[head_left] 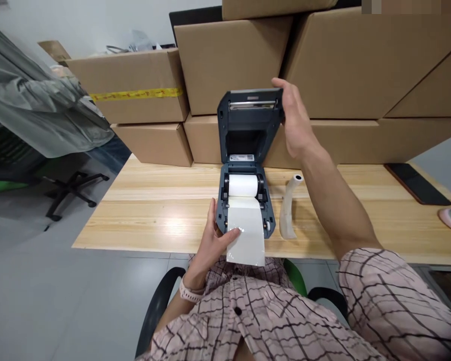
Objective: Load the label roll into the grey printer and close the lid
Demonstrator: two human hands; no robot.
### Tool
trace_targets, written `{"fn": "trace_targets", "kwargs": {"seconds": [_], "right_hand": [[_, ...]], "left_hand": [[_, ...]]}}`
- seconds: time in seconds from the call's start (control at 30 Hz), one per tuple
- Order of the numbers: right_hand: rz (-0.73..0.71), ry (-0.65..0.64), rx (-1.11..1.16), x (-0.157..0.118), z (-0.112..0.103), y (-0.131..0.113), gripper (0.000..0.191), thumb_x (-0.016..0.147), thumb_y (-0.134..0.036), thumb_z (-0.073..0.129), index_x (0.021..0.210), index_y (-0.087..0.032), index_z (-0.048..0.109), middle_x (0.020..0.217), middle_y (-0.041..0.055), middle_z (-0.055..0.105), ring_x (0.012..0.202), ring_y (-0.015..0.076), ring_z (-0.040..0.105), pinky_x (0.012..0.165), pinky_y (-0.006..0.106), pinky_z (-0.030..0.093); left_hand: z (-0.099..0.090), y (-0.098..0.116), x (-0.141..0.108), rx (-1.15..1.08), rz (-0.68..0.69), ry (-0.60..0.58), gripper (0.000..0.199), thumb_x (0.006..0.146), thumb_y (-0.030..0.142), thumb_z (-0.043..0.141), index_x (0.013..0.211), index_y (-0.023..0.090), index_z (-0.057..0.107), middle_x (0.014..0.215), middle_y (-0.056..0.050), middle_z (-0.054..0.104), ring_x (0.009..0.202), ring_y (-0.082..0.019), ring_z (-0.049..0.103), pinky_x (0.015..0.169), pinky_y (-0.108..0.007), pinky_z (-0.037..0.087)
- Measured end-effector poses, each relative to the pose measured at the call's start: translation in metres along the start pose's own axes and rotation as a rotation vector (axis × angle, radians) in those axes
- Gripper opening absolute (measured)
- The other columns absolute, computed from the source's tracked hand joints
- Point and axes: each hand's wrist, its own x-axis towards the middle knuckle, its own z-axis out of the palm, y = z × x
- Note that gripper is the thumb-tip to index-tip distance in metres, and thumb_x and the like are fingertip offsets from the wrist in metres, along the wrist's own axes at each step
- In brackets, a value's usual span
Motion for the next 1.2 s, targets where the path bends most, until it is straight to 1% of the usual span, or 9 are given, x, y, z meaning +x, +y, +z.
{"fn": "trace_targets", "kwargs": {"seconds": [0.1,0.23,0.3,0.4,0.57,0.77,1.03,1.13,1.2], "right_hand": [[-0.113,0.107,0.056,-0.066,0.001,-0.028,0.053,0.111,-0.057,0.021,0.146,-0.028,0.048,0.148,0.0044,0.059,0.139,0.02,0.054,0.122,0.045,0.04],[-0.225,0.038,-0.055,-0.163,0.009,-0.057,0.053,0.108,-0.059,0.024,0.145,-0.034,0.053,0.145,0.0051,0.061,0.14,0.0276,0.053,0.119,0.056,0.041],[-0.19,-0.025,-0.134,-0.198,0.017,-0.06,0.05,0.109,-0.051,0.023,0.141,-0.035,0.058,0.142,0.0053,0.065,0.14,0.029,0.054,0.118,0.058,0.042],[-0.09,-0.012,-0.201,-0.227,0.032,-0.054,0.046,0.107,-0.039,0.028,0.129,-0.032,0.068,0.133,0.0062,0.071,0.136,0.0297,0.058,0.117,0.058,0.043],[-0.056,0.134,-0.225,-0.238,0.05,-0.045,0.034,0.102,-0.027,0.039,0.11,-0.031,0.072,0.118,0.005,0.078,0.126,0.0277,0.065,0.114,0.055,0.047],[-0.177,0.213,-0.149,-0.24,0.055,-0.035,0.035,0.103,-0.025,0.04,0.122,-0.032,0.068,0.121,0.0016,0.076,0.124,0.0259,0.065,0.109,0.052,0.049],[-0.256,0.303,-0.148,-0.233,0.063,-0.026,0.035,0.106,-0.03,0.036,0.116,-0.035,0.068,0.111,-0.0003,0.076,0.112,0.0241,0.067,0.104,0.052,0.052],[-0.237,0.285,-0.114,-0.234,0.061,-0.029,0.036,0.107,-0.033,0.034,0.119,-0.034,0.069,0.115,0.0009,0.075,0.117,0.0249,0.065,0.107,0.053,0.05],[-0.207,0.265,-0.086,-0.236,0.061,-0.03,0.037,0.107,-0.035,0.035,0.12,-0.034,0.069,0.119,0.0006,0.075,0.119,0.0257,0.065,0.109,0.054,0.048]], "left_hand": [[-0.008,-0.003,-0.001,-0.005,0.02,-0.02,0.109,0.09,0.056,0.072,0.168,0.038,-0.002,0.179,-0.007,0.008,0.163,-0.034,0.018,0.13,-0.049,0.031],[-0.023,0.001,0.008,-0.031,0.189,0.044,0.091,0.095,0.07,0.053,0.168,0.04,0.009,0.178,-0.004,0.013,0.165,-0.032,0.012,0.132,-0.049,0.023],[-0.026,0.005,0.017,-0.029,0.257,0.087,0.087,0.096,0.072,0.049,0.168,0.04,0.011,0.178,-0.004,0.015,0.165,-0.031,0.012,0.133,-0.048,0.021],[-0.02,0.01,0.028,0.002,0.226,0.101,0.092,0.094,0.068,0.056,0.168,0.037,0.011,0.178,-0.004,0.014,0.165,-0.03,0.01,0.134,-0.046,0.018],[-0.005,0.007,0.029,-0.049,0.093,0.055,0.096,0.093,0.06,0.065,0.168,0.033,0.011,0.176,-0.008,0.022,0.161,-0.032,0.024,0.13,-0.044,0.028],[-0.001,-0.008,0.029,-0.127,0.165,0.099,0.094,0.088,0.057,0.072,0.165,0.034,0.024,0.167,-0.01,0.04,0.151,-0.034,0.043,0.124,-0.049,0.038],[-0.001,-0.011,0.029,-0.028,0.275,0.175,0.08,0.087,0.058,0.073,0.156,0.029,0.042,0.16,-0.013,0.049,0.143,-0.03,0.051,0.115,-0.044,0.046],[-0.006,-0.013,0.003,0.096,0.313,0.393,0.054,0.089,0.048,0.074,0.136,0.026,0.06,0.131,-0.009,0.067,0.11,-0.02,0.067,0.093,-0.033,0.055],[-0.007,-0.015,-0.019,0.135,0.27,0.489,0.026,0.094,0.045,0.067,0.098,0.02,0.07,0.089,-0.003,0.07,0.076,-0.013,0.063,0.069,-0.025,0.052]]}}
